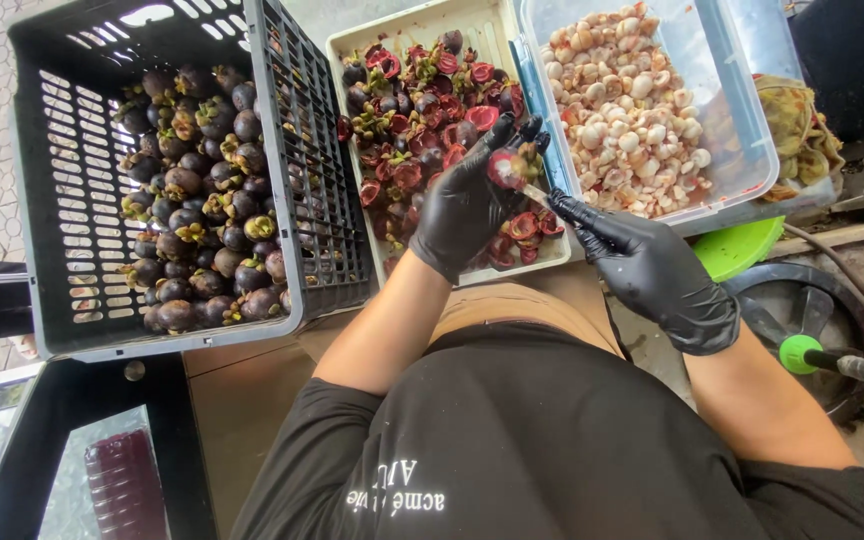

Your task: Peeling mangosteens with a small knife and placing the fruit segments into a plastic container.

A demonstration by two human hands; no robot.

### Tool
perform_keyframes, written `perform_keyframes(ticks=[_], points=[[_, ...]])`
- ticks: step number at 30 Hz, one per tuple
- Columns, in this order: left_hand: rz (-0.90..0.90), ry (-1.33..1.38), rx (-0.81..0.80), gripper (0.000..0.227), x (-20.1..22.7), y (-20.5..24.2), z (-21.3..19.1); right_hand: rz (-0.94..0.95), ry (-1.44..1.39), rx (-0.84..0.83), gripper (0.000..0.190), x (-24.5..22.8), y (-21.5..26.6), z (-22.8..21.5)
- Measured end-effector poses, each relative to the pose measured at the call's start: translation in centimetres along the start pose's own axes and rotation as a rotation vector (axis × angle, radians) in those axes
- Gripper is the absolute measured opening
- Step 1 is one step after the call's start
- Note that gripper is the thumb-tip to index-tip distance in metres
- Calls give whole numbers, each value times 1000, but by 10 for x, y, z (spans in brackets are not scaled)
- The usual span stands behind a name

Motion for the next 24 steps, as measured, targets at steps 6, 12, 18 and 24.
perform_keyframes(ticks=[6,12,18,24], points=[[-129,138,194,41,-32,-2,-35,212,-450,-80,40,31,6,8],[73,121,202,34,-34,-10,-35,49,-172,-11,37,2,6,-7],[703,-1442,193,42,1,15,27,-31,77,-16,44,-10,6,-8],[759,-1542,232,30,0,14,9,24,158,-34,47,-4,-3,3]])
Point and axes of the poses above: each hand's wrist, its own y-axis away from the middle knuckle, its own z-axis out of the palm, x = y × z, the point moved 6 cm from there along -y, towards the middle knuckle, and after that the axes turned 6 degrees about -z, right-handed, at the moved point
